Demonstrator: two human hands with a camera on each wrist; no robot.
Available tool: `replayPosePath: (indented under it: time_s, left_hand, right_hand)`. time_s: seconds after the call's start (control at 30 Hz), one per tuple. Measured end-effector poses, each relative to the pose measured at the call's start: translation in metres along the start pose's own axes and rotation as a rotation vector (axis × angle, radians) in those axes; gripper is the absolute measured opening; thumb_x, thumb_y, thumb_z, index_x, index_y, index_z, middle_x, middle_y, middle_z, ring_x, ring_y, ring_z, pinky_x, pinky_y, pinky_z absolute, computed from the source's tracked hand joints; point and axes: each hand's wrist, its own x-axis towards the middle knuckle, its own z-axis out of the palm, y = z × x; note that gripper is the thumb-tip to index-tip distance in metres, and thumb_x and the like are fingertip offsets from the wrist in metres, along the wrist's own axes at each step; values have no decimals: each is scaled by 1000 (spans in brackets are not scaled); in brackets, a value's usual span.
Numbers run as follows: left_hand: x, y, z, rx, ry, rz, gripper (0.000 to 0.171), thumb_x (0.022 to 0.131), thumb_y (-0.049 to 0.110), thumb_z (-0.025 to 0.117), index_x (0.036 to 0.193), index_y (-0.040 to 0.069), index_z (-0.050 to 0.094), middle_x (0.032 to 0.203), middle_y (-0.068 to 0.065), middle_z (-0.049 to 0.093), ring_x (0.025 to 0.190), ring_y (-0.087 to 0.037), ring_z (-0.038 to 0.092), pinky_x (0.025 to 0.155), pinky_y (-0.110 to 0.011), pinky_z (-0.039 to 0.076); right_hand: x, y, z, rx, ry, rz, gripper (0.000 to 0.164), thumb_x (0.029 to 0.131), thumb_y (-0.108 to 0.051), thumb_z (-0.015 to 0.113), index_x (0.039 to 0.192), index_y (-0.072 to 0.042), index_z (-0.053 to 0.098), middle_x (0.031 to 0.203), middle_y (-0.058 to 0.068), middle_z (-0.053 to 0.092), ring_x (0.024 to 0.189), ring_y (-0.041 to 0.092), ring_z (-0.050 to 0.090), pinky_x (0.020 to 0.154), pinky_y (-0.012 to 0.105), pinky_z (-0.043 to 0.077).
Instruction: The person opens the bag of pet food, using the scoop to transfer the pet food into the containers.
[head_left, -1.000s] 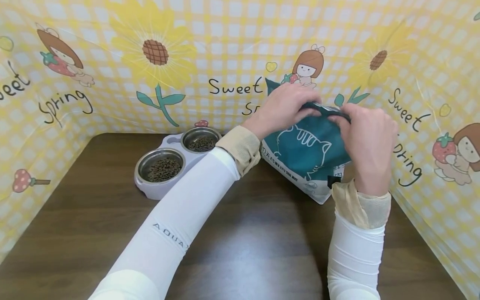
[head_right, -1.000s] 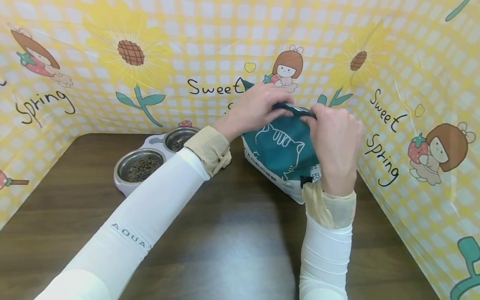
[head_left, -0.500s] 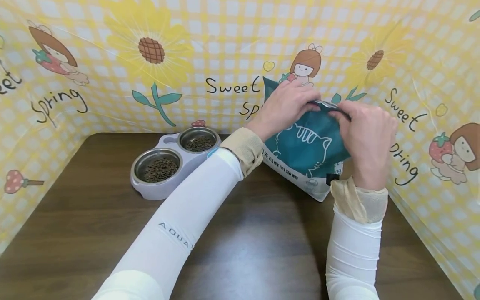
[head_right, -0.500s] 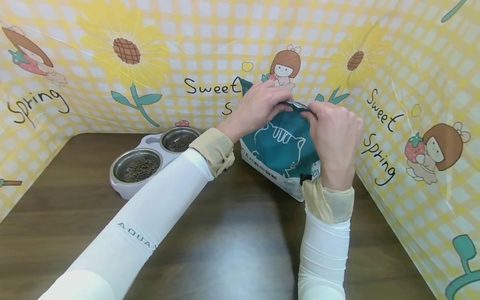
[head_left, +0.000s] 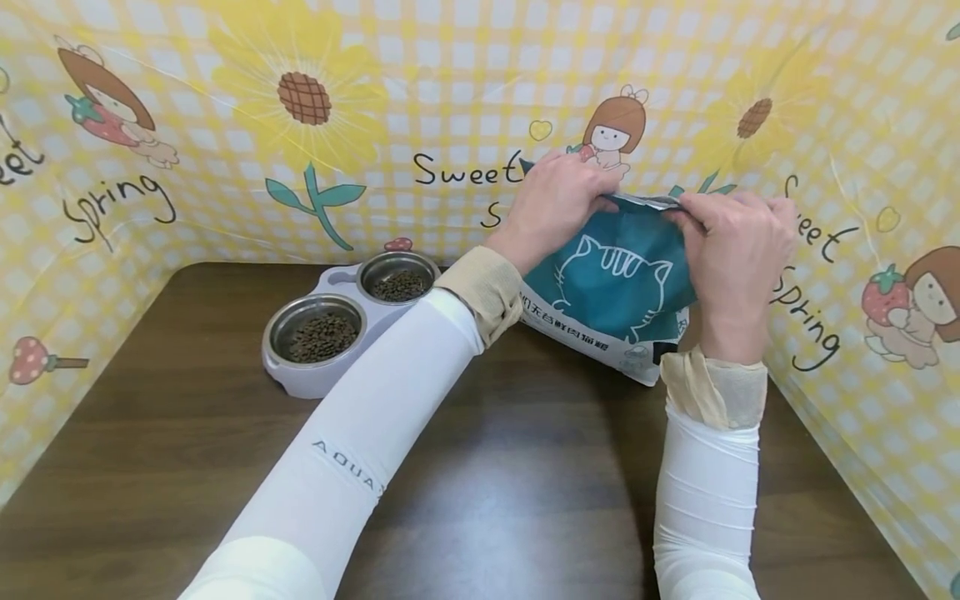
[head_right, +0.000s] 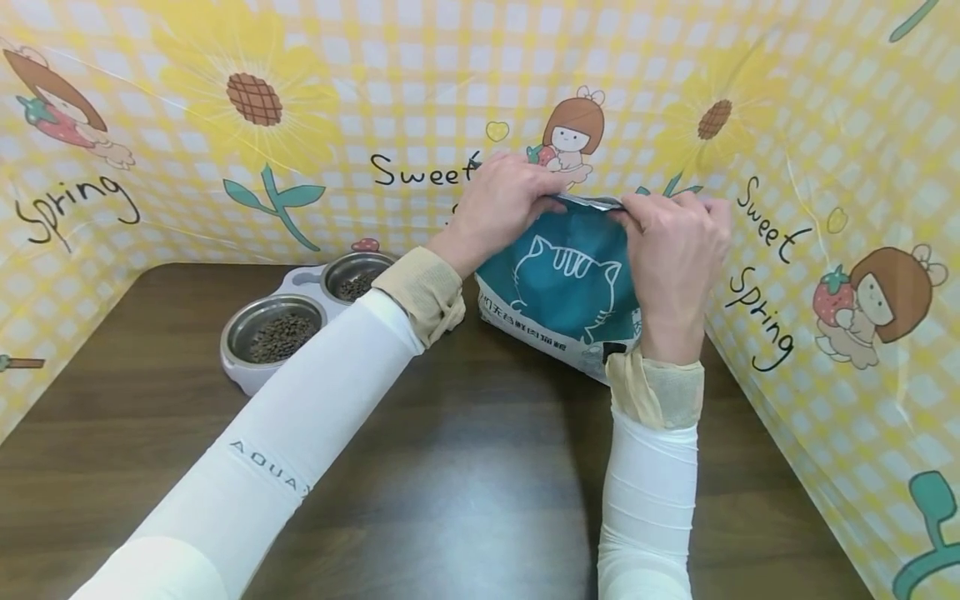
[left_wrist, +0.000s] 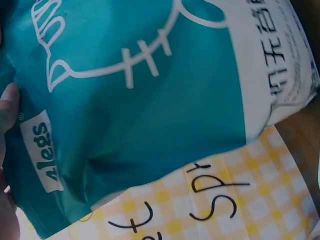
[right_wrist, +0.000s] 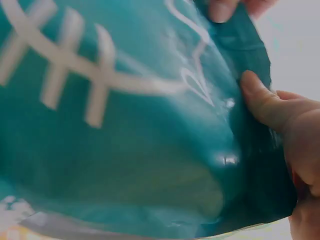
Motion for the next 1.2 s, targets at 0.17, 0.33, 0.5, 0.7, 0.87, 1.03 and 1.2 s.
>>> replayPosePath:
  time_s: [0.17,0.33,0.5,0.7,0.87,1.03,1.2]
  left_hand:
    - [-1,-9,-2,-18,36,-94,26,88,45,67,101,24,76,100,8,78,91,-14,65,82,-33,48]
    - [1,-11,-7,-23,40,-149,25,88,44,67,97,23,77,96,4,78,84,-17,65,75,-33,52]
    - [1,-5,-6,40,79,-179,26,87,45,66,95,23,77,94,5,79,82,-17,66,73,-35,50]
    - [-4,-12,-3,-3,79,-291,28,87,46,69,103,23,75,99,6,78,90,-14,67,77,-34,51]
    - [-13,-29,-6,-238,53,-406,23,88,39,72,105,24,76,108,8,75,96,-9,63,81,-30,52]
    - [-19,-35,-10,-322,28,-447,22,89,38,71,107,26,77,111,9,74,98,-6,62,83,-30,52]
    - [-20,-32,-12,-281,33,-431,25,85,42,73,105,26,78,107,10,76,95,-6,64,79,-29,53]
  right_hand:
    - [0,12,10,51,38,121,36,78,-42,75,101,-14,81,93,17,78,87,35,54,86,54,27]
    - [7,14,9,13,40,381,65,67,-62,77,100,-7,78,97,11,73,102,28,49,98,44,29]
    - [9,20,14,18,-137,774,103,60,-82,67,136,-15,49,124,5,56,120,23,46,106,40,37]
    - [0,45,23,214,-453,881,91,81,-76,51,153,-24,30,156,7,38,136,26,39,114,51,35]
    - [-1,56,26,299,-442,842,66,90,-63,55,146,-29,44,151,6,46,131,24,46,109,50,40]
    - [0,56,31,347,-412,856,57,92,-57,55,143,-32,47,149,4,48,124,23,53,103,48,48]
    - [-4,57,38,537,-347,892,48,98,-42,55,144,-29,45,151,7,45,123,25,55,102,47,47]
